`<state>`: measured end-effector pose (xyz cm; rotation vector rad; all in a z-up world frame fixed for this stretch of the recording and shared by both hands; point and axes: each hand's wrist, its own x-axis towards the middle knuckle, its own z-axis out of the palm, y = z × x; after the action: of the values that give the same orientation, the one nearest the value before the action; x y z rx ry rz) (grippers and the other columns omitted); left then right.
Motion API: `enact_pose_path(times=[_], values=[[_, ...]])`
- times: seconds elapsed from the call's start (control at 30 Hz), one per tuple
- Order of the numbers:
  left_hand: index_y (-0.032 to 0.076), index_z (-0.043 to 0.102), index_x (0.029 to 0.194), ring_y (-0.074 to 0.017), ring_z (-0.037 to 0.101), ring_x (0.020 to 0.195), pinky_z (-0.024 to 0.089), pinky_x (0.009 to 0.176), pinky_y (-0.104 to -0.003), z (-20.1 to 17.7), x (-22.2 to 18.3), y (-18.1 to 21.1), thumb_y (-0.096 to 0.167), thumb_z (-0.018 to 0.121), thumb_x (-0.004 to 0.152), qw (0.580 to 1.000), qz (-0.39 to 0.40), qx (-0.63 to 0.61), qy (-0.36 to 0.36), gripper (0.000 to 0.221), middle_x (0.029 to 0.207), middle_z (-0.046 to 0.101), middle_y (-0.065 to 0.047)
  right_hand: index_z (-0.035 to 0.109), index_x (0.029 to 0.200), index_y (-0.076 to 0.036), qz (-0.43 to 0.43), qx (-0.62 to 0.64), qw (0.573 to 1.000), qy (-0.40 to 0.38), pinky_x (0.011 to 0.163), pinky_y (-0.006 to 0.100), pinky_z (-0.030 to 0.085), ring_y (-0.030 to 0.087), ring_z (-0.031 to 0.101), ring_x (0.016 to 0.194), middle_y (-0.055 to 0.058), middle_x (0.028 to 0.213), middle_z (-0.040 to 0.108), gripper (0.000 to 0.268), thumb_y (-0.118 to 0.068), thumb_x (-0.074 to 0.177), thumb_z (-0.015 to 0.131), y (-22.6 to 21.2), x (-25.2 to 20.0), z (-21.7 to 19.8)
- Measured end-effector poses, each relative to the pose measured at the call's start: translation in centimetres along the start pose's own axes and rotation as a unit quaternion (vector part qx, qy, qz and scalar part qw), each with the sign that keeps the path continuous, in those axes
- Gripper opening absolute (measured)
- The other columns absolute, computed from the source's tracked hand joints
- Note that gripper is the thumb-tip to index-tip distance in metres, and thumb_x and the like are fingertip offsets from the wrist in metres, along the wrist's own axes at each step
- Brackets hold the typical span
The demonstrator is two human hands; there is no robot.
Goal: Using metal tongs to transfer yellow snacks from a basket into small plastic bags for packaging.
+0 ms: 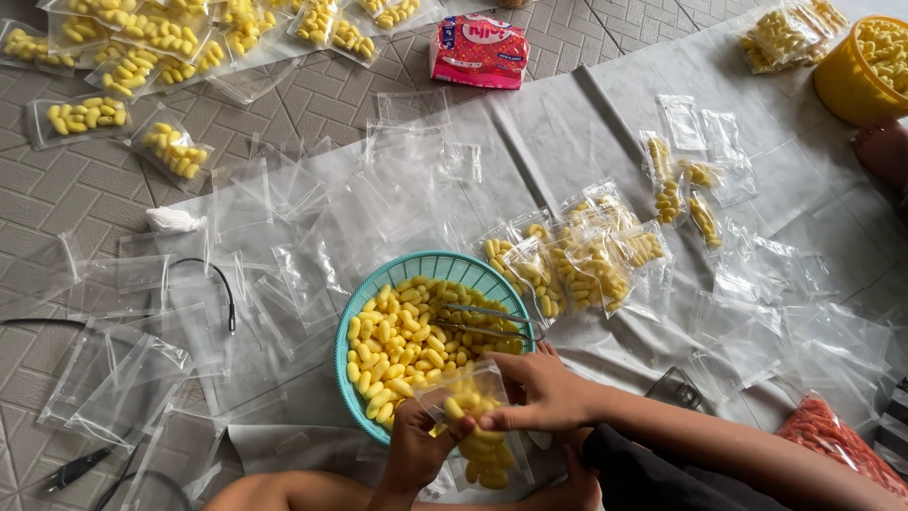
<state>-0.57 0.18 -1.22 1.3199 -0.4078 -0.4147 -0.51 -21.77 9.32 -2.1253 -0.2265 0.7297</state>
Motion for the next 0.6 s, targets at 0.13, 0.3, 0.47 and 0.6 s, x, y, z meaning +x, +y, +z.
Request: enact_pose_path(times=[0.13,0.3,0.47,0.6], values=[[0.004,0.074,0.072,-0.0146,0.066,0.064,0.055,0.055,-0.033,-0.5,-0.1,-1.5,0.032,0.08,0.085,0.994,-0.047,-0.017,0.098,0.032,0.066,0.072,-0.003,0.066,0.085,-0.023,-0.035,-0.188,0.982,-0.001,0.077,0.04,0.038,0.015,0.064,0.063,-0.008,0.064,0.067,0.073,-0.092,0.071,0.047,1.8,0.1,1.7],[-0.005,0.072,0.118,-0.0309,0.074,0.109,0.062,0.094,-0.041,-1.0,0.3,-2.0,0.054,0.083,0.074,0.976,-0.108,-0.174,0.077,0.075,0.112,0.079,-0.018,0.052,0.061,-0.026,-0.064,-0.258,0.96,0.088,0.063,0.04,0.033,0.019,0.046,0.051,-0.006,0.054,0.055,0.059,-0.077,0.09,0.055,4.0,0.6,3.0],[-0.002,0.08,0.102,-0.0262,0.077,0.096,0.066,0.085,-0.04,-0.2,0.3,-1.2,0.04,0.087,0.076,0.989,-0.082,-0.114,0.049,0.05,0.097,0.082,-0.014,0.052,0.057,-0.024,-0.055,-0.261,0.961,0.07,0.071,0.041,0.034,0.019,0.043,0.05,-0.004,0.051,0.052,0.064,-0.079,0.091,0.052,4.2,0.7,3.1],[0.0,0.082,0.094,-0.0223,0.078,0.087,0.067,0.08,-0.037,-0.2,-0.1,-1.6,0.033,0.089,0.073,0.989,-0.069,-0.069,0.111,0.04,0.09,0.083,-0.011,0.057,0.064,-0.016,-0.012,-0.29,0.957,0.004,0.077,0.049,0.034,0.028,0.049,0.069,0.005,0.061,0.052,0.08,-0.092,0.081,0.04,3.8,0.4,2.5]])
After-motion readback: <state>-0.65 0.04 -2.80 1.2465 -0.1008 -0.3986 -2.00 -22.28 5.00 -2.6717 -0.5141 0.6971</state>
